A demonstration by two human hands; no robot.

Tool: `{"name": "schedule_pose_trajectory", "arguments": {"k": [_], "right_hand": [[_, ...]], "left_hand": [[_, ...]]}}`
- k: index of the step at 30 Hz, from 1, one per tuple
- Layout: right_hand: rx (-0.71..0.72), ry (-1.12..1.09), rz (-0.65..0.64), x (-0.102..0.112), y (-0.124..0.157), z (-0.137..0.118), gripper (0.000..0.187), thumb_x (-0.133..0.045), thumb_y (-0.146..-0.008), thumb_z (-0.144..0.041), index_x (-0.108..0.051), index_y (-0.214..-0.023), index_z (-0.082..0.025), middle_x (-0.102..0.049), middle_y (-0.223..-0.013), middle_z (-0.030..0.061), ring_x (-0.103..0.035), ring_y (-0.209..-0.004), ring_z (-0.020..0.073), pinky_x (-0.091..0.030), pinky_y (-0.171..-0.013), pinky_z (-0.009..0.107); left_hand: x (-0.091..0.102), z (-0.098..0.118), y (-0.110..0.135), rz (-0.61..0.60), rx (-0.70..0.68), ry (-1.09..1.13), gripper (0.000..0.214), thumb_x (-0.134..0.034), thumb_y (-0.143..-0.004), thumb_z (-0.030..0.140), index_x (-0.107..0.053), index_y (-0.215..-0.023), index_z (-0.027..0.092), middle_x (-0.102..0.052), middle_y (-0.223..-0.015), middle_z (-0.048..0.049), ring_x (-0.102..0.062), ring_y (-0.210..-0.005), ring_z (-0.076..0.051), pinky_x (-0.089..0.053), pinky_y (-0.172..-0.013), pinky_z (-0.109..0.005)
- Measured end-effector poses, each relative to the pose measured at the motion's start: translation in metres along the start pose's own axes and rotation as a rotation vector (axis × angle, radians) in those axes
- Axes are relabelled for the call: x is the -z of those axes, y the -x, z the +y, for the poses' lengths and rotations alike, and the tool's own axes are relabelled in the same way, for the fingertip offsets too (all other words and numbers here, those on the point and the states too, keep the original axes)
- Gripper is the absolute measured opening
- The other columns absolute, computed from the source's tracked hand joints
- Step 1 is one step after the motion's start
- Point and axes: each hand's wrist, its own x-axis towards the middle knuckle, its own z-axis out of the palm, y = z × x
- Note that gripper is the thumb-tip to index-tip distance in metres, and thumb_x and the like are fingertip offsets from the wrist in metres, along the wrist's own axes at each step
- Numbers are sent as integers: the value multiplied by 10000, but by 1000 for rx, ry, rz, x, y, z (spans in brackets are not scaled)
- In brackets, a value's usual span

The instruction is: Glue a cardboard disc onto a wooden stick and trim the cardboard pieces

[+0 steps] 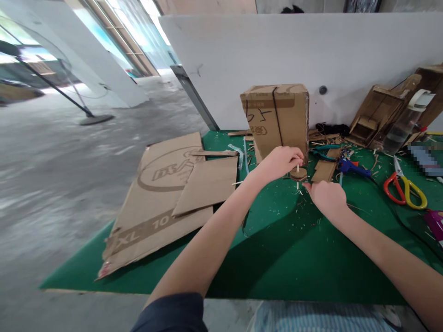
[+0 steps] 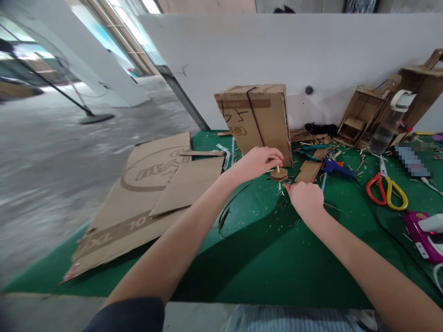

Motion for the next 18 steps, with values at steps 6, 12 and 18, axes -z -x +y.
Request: {"name": "schedule_pose_trajectory", "arguments": {"k": [6, 12, 18], "right_hand": [[-5, 0, -4, 2, -1, -2, 642, -226, -1003, -446, -750, -829, -118, -715, -731, 166, -710, -698, 245, -467, -592, 296], [-13, -18, -72, -4, 3, -3, 579, -315, -985, -466, -750, -796, -133, -716, -701, 148, -709, -682, 239, -478, -599, 297], [23, -8, -48, -4, 6, 0, 559, -326, -983, -467, -733, -820, -120, -715, -706, 147, -709, -694, 242, -463, -595, 293]], "left_hand": [[-1, -2, 0, 6, 4, -3, 216, -449, -898, 212, -662, -900, 172, -746, -889, -37, -665, -801, -168, -446, -697, -282], [0, -3, -1, 12, -1, 16, 197, -467, -891, 213, -660, -883, 176, -744, -871, -31, -660, -780, -162, -437, -677, -272], [-1, -9, -2, 20, 17, 9, 171, -510, -882, 239, -672, -868, 184, -746, -839, -18, -658, -744, -163, -430, -658, -274]]}}
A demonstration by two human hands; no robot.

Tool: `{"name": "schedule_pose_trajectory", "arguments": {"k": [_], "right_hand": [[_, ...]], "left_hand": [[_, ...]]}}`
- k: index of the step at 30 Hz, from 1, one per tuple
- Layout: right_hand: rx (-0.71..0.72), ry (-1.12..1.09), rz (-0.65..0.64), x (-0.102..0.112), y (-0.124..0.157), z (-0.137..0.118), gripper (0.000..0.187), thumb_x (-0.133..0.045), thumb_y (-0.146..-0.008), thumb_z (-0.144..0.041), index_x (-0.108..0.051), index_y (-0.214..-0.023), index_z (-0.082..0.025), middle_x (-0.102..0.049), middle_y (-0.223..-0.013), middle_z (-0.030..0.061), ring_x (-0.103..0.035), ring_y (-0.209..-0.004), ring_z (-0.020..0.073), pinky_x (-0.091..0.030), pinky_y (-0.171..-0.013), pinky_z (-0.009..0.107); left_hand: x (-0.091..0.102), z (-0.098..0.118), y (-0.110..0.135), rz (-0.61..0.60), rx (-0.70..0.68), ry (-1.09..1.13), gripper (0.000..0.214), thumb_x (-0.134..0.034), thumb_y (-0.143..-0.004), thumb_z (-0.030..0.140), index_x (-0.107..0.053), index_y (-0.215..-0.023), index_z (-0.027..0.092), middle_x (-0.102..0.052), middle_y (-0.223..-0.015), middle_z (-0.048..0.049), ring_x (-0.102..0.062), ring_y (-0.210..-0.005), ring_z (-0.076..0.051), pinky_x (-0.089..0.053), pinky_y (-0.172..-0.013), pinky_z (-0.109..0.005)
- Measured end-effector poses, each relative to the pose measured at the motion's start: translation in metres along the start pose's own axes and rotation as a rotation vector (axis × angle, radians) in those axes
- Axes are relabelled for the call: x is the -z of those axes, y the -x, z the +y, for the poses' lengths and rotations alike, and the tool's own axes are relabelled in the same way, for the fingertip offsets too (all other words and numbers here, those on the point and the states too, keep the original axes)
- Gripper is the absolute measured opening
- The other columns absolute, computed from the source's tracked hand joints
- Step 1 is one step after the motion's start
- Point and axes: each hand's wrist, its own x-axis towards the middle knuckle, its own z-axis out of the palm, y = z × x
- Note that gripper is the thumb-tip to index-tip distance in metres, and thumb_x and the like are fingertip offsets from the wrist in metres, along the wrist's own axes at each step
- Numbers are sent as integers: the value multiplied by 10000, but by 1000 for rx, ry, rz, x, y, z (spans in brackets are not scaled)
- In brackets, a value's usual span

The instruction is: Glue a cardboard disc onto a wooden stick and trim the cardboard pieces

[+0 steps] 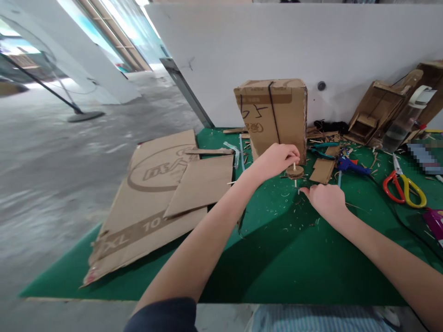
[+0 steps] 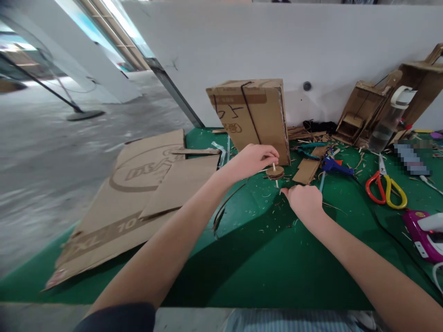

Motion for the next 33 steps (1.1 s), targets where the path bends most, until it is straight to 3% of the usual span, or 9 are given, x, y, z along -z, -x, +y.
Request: {"name": "schedule_pose_trajectory", "arguments": {"k": [9, 15, 22, 27, 33], "right_hand": [[-2, 43, 88, 3, -11, 7, 644, -222, -990, -506, -720, -806, -141, -708, -698, 144, -703, -670, 269, -428, -562, 306], [9, 26, 54, -6, -8, 4, 638, -242, -992, -494, -731, -804, -131, -700, -677, 141, -695, -648, 248, -414, -545, 296], [9, 15, 11, -4, -3, 2, 562, -319, -978, -490, -710, -785, -136, -701, -667, 124, -699, -659, 261, -414, -544, 301], [60, 43, 32, 3, -2, 9, 629, -219, -985, -516, -705, -841, -142, -703, -709, 141, -695, -680, 257, -429, -589, 315], [180, 9, -147, 15, 3, 29, 624, -268, -930, -642, -682, -864, -180, -710, -800, 106, -691, -728, 259, -451, -591, 318]], "left_hand": [[-2, 5, 1, 25, -7, 28, 187, -499, -879, 225, -679, -875, 173, -744, -848, -27, -660, -763, -160, -435, -677, -269], [-4, 9, 2, 48, -4, 34, 249, -435, -899, 179, -680, -863, 164, -736, -838, -27, -645, -731, -148, -431, -674, -269], [-2, 6, 2, 30, 3, 32, 195, -484, -886, 206, -674, -893, 164, -736, -848, -30, -650, -770, -159, -432, -687, -271], [0, 1, 2, -17, 1, -35, 214, -467, -912, 267, -659, -931, 176, -711, -842, -35, -614, -720, -156, -407, -634, -271], [6, 5, 6, -94, -48, -210, 328, -389, -952, 326, -649, -1080, 170, -664, -980, -109, -607, -899, -223, -435, -756, -325]]}}
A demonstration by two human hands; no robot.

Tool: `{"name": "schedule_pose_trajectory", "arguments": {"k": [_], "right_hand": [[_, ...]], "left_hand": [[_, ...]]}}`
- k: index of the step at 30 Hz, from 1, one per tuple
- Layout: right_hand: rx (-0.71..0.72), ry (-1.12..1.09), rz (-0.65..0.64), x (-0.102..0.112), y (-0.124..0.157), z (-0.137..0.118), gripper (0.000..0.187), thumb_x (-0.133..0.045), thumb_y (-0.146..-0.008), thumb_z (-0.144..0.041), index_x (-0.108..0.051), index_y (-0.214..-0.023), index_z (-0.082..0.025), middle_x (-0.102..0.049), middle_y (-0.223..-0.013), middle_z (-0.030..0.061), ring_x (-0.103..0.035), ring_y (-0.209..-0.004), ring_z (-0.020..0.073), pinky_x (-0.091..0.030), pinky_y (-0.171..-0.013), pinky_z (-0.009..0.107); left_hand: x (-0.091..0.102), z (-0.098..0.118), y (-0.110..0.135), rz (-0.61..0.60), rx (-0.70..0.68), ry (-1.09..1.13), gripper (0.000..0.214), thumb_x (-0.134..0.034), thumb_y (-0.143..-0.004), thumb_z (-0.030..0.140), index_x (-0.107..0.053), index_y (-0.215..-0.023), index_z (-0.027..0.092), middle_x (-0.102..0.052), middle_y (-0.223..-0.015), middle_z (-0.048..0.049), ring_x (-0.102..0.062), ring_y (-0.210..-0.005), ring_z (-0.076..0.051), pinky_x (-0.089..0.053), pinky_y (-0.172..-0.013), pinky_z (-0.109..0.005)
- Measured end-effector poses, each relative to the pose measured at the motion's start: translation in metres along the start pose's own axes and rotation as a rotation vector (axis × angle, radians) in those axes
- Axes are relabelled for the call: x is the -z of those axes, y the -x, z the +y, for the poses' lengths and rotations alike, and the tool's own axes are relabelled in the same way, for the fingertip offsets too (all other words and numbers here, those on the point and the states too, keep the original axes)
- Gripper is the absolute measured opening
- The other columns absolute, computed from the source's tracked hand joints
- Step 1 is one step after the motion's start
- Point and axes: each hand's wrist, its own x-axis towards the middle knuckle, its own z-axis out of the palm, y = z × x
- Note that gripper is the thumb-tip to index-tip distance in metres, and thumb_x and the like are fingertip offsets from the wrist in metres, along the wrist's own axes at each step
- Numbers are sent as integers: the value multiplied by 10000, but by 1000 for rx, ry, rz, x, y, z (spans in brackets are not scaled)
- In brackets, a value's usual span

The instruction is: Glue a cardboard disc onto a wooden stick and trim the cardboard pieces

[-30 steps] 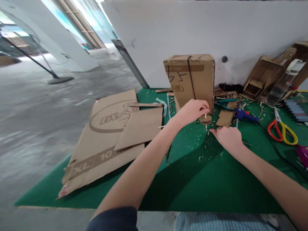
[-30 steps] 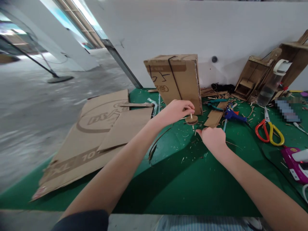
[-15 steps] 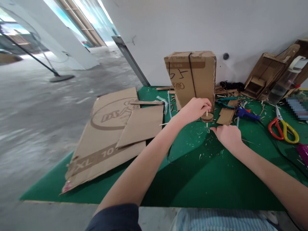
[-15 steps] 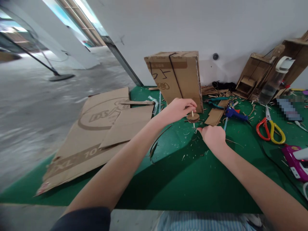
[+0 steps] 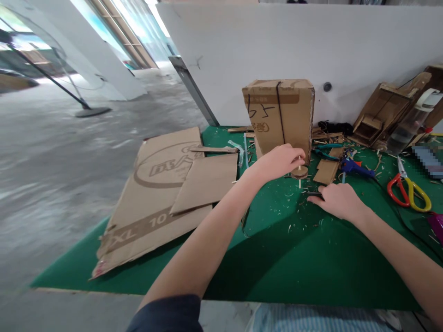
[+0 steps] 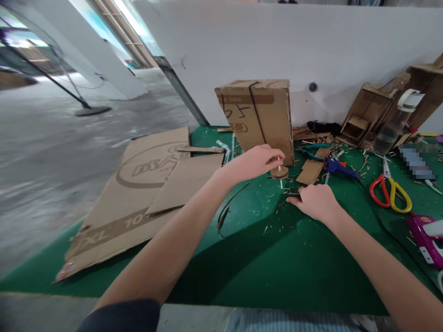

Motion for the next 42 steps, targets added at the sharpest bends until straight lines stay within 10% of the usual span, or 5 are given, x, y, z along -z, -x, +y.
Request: {"name": "schedule_pose_trajectory", "arguments": {"k": [14, 29, 42], "right_hand": [[-113, 89, -135, -2, 19, 56, 522, -280, -962, -480, -676, -835, -165, -683, -799, 122, -672, -730, 250, -413, -569, 297], [-118, 73, 80, -3, 24, 58, 416, -344, -933, -498, -613, -809, -206, -667, -729, 53, -613, -657, 189, -261, -533, 268], [87, -142, 234, -20, 20, 43, 299, -334, -981, -388, -569, -1049, -215, -702, -950, 39, -626, -709, 148, -263, -524, 255]], "left_hand": [[-3, -11, -1, -34, -74, -139, 416, -325, -932, 127, -610, -1235, 124, -626, -1193, -127, -605, -1037, -211, -444, -903, -338], [2, -7, 0, -74, -74, -212, 354, -379, -925, 170, -643, -1150, 102, -649, -1122, -154, -606, -1020, -244, -441, -853, -333], [5, -2, 1, 21, 34, 358, 236, -528, -867, 267, -636, -1055, 173, -724, -969, -60, -661, -844, -160, -487, -719, -266]]}}
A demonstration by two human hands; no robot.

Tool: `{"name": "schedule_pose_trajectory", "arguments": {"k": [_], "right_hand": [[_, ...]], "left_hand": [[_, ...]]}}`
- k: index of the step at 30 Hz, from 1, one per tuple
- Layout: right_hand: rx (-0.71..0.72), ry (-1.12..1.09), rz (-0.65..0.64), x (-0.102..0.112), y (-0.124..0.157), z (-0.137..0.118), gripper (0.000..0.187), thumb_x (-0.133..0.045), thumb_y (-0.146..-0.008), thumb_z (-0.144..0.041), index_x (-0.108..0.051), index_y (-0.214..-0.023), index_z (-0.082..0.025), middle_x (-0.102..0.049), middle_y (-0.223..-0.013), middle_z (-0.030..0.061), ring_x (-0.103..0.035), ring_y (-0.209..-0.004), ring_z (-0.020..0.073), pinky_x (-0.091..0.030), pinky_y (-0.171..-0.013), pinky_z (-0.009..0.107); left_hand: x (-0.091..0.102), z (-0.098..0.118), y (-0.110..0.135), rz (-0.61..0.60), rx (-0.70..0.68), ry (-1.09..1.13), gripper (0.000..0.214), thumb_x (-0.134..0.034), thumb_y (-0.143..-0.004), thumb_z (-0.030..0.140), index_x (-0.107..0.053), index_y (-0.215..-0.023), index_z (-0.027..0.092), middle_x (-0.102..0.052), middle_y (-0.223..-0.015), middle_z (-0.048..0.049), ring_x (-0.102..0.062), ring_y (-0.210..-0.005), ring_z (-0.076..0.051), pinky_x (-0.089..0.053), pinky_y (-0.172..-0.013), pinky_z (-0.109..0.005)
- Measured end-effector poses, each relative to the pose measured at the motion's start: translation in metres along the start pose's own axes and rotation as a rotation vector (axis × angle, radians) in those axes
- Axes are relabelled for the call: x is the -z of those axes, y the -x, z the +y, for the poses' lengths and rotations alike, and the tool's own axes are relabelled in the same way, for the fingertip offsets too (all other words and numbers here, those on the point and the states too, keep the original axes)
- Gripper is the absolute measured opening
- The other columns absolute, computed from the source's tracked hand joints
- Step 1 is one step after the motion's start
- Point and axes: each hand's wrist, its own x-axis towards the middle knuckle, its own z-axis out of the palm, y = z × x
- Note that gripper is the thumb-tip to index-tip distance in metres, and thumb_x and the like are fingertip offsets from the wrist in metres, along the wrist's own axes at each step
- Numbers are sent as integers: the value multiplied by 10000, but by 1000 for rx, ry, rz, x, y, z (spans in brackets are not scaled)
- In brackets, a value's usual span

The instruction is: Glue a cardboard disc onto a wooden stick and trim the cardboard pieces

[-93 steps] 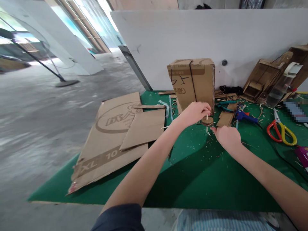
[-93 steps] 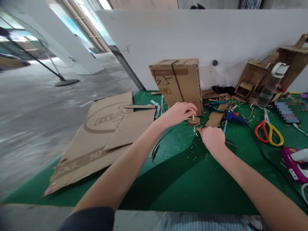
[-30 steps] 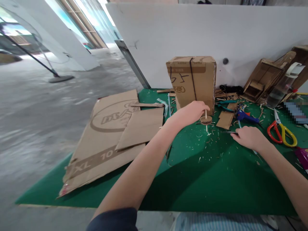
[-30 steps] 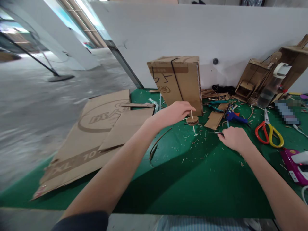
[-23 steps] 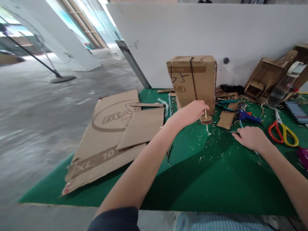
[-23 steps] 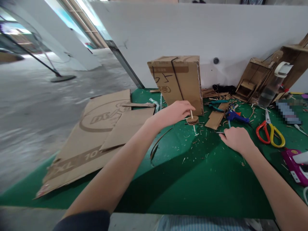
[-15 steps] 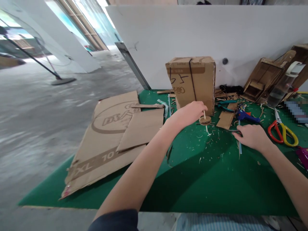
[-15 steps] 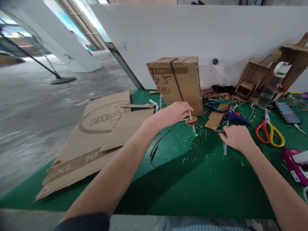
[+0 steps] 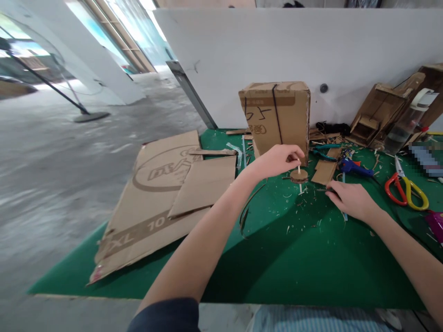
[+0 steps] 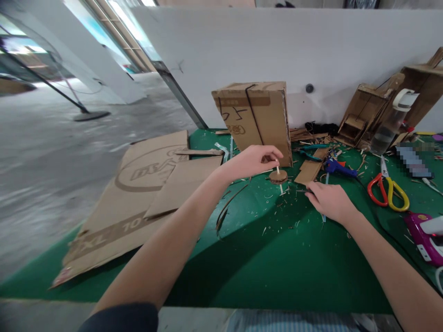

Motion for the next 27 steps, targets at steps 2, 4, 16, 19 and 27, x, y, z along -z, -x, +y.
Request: {"name": "schedule_pose_trajectory", "arguments": {"k": [2, 4, 16, 19, 27], "right_hand": [[71, 10, 25, -2, 0, -3, 292, -336, -986, -363, -580, -1037, -211, -696, -955, 41, -625, -739, 146, -279, -539, 257], [127, 39, 65, -3, 0, -5, 304, -324, -998, -346, -593, -1026, -208, -691, -947, 43, -617, -758, 145, -291, -562, 260], [159, 280, 181, 0, -4, -7, 417, -281, -1014, -346, -631, -865, -174, -656, -759, 65, -565, -703, 164, -239, -578, 299], [120, 266, 202, -6, -6, -6, 456, -267, -1013, -361, -630, -822, -163, -654, -730, 74, -565, -661, 158, -215, -554, 300], [-2, 248, 206, -11, -4, 0, 548, -238, -1004, -455, -631, -784, -144, -668, -702, 98, -585, -610, 155, -176, -518, 295]], "left_hand": [[-4, -1, -1, 43, 23, 90, 191, -576, -831, 266, -604, -993, 169, -723, -910, -57, -663, -816, -154, -490, -700, -260], [-10, -2, -2, 49, 35, 157, 160, -601, -811, 261, -570, -937, 168, -719, -876, -55, -663, -793, -148, -489, -688, -258], [-41, 4, -4, 169, -16, 225, 79, -593, -834, 244, -572, -859, 171, -698, -863, -40, -654, -809, -134, -493, -723, -265], [-36, 7, -7, 133, -43, 141, 61, -589, -829, 230, -577, -856, 176, -695, -840, -28, -653, -790, -136, -487, -716, -268], [-35, 12, -13, 103, -82, 89, 63, -554, -840, 227, -575, -877, 180, -687, -850, -31, -645, -790, -142, -482, -713, -275]]}}
